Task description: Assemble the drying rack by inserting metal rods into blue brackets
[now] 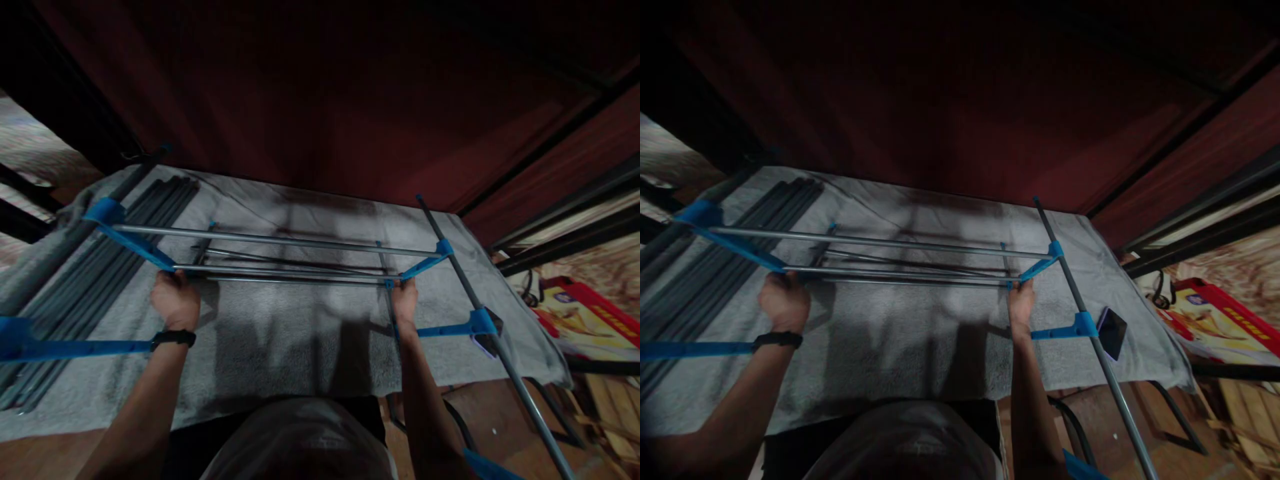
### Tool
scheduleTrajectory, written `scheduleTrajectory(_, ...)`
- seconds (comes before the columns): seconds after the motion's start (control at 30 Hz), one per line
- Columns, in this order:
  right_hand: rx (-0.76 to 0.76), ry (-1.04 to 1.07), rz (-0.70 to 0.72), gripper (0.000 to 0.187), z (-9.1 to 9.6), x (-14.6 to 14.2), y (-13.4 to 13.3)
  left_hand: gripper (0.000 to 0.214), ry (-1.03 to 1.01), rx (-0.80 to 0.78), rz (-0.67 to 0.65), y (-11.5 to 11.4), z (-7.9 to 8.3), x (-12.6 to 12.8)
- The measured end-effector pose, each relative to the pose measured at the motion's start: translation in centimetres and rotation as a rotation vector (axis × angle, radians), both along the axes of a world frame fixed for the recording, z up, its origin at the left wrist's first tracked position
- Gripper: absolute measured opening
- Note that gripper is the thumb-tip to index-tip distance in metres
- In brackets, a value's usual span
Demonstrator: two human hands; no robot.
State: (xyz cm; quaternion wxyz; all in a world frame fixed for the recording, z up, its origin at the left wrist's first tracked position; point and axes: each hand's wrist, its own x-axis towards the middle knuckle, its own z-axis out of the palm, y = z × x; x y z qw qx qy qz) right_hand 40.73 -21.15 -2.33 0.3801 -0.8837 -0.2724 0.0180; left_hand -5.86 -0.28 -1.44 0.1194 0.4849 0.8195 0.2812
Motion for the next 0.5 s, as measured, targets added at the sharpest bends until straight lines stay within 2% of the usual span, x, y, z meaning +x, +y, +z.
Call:
scheduleTrajectory(0.13, -0.020, -0.005, -0.008, 0.036, -0.2, 0.1, 0.4, 0.025, -0.009, 0.003, 0.009, -1.0, 0.2, -0.5)
scheduleTrajectory(0.33, -0.087, -0.065, -0.016, 0.041, -1.0, 0.7, 0.3, 0.020, -0.041, 0.019, -0.099, -1.5, 0.5, -0.9)
scheduleTrajectory(0.5, -0.011, -0.025, -0.009, 0.037, -1.2, 0.7, -0.1, 0.008, -0.081, 0.001, -0.133, -1.0, -0.7, -1.6)
